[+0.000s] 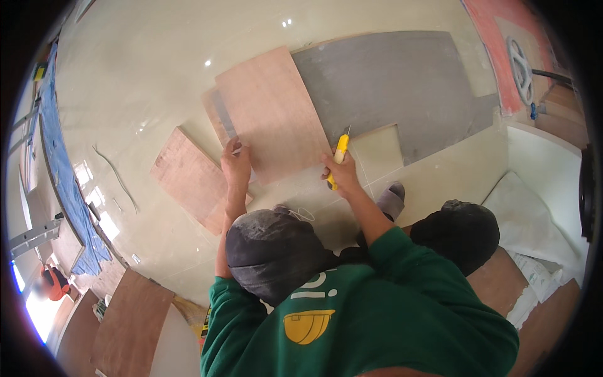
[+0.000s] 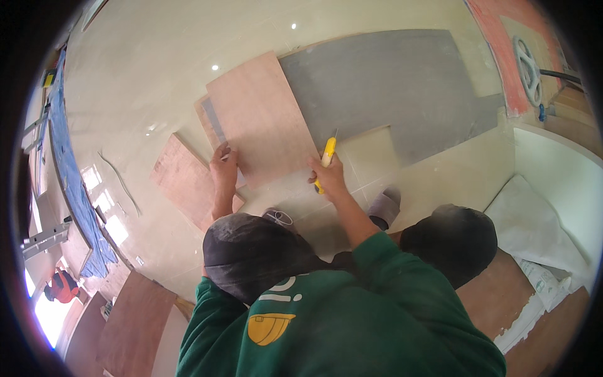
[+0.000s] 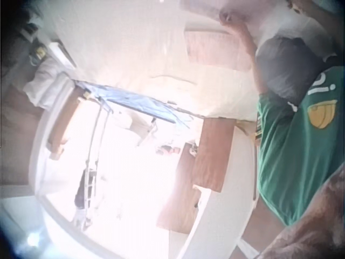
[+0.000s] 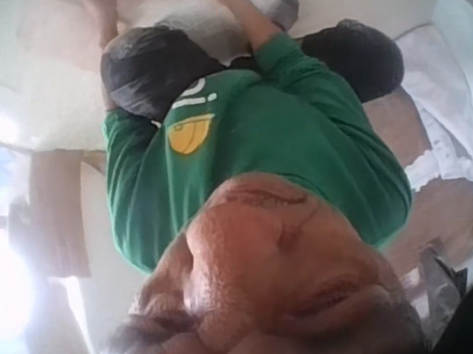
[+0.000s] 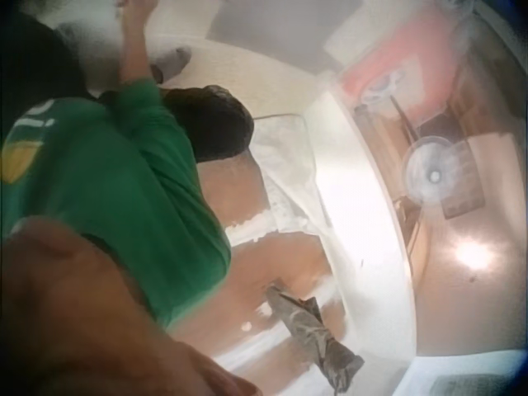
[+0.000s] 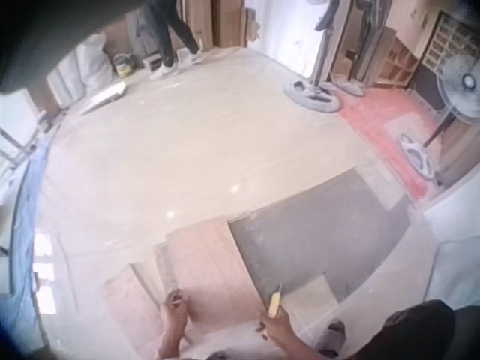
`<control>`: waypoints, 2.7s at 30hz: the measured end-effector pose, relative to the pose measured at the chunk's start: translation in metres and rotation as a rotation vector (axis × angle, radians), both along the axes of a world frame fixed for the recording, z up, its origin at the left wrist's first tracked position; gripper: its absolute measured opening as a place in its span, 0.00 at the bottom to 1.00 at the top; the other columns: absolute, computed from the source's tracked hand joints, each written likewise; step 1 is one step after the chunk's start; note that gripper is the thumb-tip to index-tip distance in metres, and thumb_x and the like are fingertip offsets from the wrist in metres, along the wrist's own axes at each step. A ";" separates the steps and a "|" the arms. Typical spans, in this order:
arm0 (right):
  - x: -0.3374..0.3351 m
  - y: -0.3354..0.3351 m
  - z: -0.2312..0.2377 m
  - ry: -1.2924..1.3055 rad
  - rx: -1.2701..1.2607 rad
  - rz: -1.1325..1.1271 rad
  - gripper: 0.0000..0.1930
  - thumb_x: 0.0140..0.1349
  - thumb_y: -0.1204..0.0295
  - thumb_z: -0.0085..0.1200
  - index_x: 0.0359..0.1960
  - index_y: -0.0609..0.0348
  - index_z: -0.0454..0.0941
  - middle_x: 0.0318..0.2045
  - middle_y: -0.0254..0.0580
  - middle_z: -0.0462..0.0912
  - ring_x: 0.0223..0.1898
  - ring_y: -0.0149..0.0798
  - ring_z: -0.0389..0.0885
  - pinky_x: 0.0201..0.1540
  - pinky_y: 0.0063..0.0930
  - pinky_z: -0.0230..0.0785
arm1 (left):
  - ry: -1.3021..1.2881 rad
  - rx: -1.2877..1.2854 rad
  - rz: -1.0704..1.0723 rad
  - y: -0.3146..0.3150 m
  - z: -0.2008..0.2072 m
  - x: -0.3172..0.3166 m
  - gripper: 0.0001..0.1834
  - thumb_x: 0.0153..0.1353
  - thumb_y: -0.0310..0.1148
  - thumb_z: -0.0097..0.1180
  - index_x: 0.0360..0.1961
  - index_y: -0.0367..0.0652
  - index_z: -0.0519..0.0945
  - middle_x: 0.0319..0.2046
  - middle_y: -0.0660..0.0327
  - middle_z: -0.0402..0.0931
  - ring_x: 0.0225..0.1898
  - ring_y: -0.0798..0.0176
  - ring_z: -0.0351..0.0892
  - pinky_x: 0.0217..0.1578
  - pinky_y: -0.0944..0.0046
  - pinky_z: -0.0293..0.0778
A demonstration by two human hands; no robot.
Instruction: The person retrieves a roll of tape and a utility knife, then kneels on the floor to cut rectangular pieces of flooring material. They measure and cut several pieces, arranging them on the floor.
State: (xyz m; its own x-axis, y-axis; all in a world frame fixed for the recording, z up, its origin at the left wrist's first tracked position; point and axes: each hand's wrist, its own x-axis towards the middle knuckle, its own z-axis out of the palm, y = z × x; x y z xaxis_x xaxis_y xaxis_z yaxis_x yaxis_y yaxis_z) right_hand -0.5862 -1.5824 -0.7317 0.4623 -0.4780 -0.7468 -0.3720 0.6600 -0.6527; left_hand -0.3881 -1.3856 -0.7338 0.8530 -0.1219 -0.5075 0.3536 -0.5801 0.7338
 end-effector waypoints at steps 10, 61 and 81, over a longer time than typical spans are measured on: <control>-0.020 -0.185 0.057 0.150 -0.247 0.641 0.23 0.55 0.67 0.71 0.48 0.57 0.72 0.27 0.30 0.74 0.20 0.25 0.72 0.23 0.24 0.71 | -0.240 0.117 -0.044 -0.016 0.023 0.016 0.36 0.61 0.37 0.62 0.68 0.38 0.65 0.60 0.47 0.66 0.47 0.53 0.80 0.52 0.54 0.74; 0.053 -0.142 -0.032 0.369 -0.923 0.609 0.23 0.60 0.65 0.61 0.55 0.64 0.78 0.41 0.54 0.82 0.42 0.50 0.81 0.47 0.38 0.72 | -0.162 0.172 -0.060 0.015 0.006 -0.055 0.31 0.55 0.31 0.68 0.60 0.36 0.74 0.49 0.51 0.73 0.46 0.54 0.78 0.49 0.56 0.74; 0.042 -0.139 -0.040 0.176 -0.810 0.396 0.22 0.56 0.64 0.62 0.52 0.59 0.82 0.33 0.49 0.85 0.35 0.39 0.84 0.41 0.33 0.74 | -0.217 0.118 0.046 0.021 -0.024 -0.055 0.31 0.49 0.29 0.73 0.56 0.33 0.78 0.46 0.55 0.74 0.39 0.58 0.79 0.44 0.59 0.75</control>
